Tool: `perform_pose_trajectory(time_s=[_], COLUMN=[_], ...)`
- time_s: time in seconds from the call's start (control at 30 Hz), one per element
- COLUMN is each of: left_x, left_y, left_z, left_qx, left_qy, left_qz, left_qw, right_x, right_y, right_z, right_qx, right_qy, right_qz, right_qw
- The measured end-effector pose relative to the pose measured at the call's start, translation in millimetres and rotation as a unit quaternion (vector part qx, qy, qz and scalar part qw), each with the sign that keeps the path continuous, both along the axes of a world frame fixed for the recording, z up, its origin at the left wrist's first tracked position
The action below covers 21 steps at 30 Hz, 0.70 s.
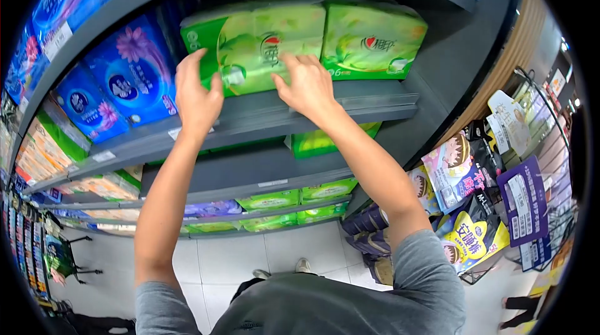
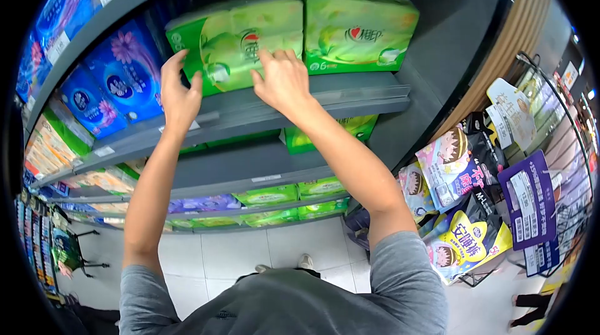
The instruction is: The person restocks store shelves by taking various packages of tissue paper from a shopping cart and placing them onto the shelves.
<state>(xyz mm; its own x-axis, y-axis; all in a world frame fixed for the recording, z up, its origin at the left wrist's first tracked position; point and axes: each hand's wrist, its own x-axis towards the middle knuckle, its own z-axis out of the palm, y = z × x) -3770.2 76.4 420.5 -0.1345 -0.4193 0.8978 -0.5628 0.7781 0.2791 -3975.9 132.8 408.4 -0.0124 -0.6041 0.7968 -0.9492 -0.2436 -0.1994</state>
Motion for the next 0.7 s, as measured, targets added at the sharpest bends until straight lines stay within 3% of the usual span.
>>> perform_pose_trajectory(time_s=[0.07,0.2,0.27,0.33,0.4,0.47,0.5,0.53,0.6,0.63,0.67,0.7], left_x=[-2,4,22,59,108,169,206,250,355,405,474,517], left_y=[-1,15,33,59,89,127,147,171,252,307,380,450], left_z=[-7,-14,-22,-38,-80,-144,-191,-247,-411,-467,-557,-571], left_qx=[0.071,0.090,0.051,0.023,0.041,0.166,0.250,0.349,0.575,0.729,0.801,0.853], left_qy=[-0.072,-0.059,-0.014,0.006,0.039,0.032,0.005,-0.030,-0.097,-0.100,-0.184,-0.161], left_qz=[0.016,0.029,-0.022,-0.046,-0.047,-0.011,0.025,0.059,0.167,0.211,0.183,0.224], left_qw=[0.995,0.994,0.998,0.999,0.997,0.985,0.968,0.935,0.795,0.643,0.539,0.444], right_x=[18,59,88,124,167,210,233,256,272,270,272,270], right_y=[-11,-18,-5,10,36,61,77,91,112,119,138,156], right_z=[-1,0,-7,-23,-55,-115,-160,-208,-323,-389,-426,-458], right_qx=[0.007,0.036,-0.016,-0.102,-0.073,0.046,0.178,0.302,0.491,0.567,0.576,0.574], right_qy=[0.002,-0.018,-0.013,-0.058,-0.109,-0.169,-0.222,-0.284,-0.176,-0.071,-0.075,-0.070], right_qz=[0.002,0.001,0.062,0.204,0.305,0.389,0.389,0.389,0.342,0.314,0.323,0.322], right_qw=[1.000,0.999,0.998,0.972,0.943,0.905,0.876,0.823,0.781,0.758,0.747,0.749])
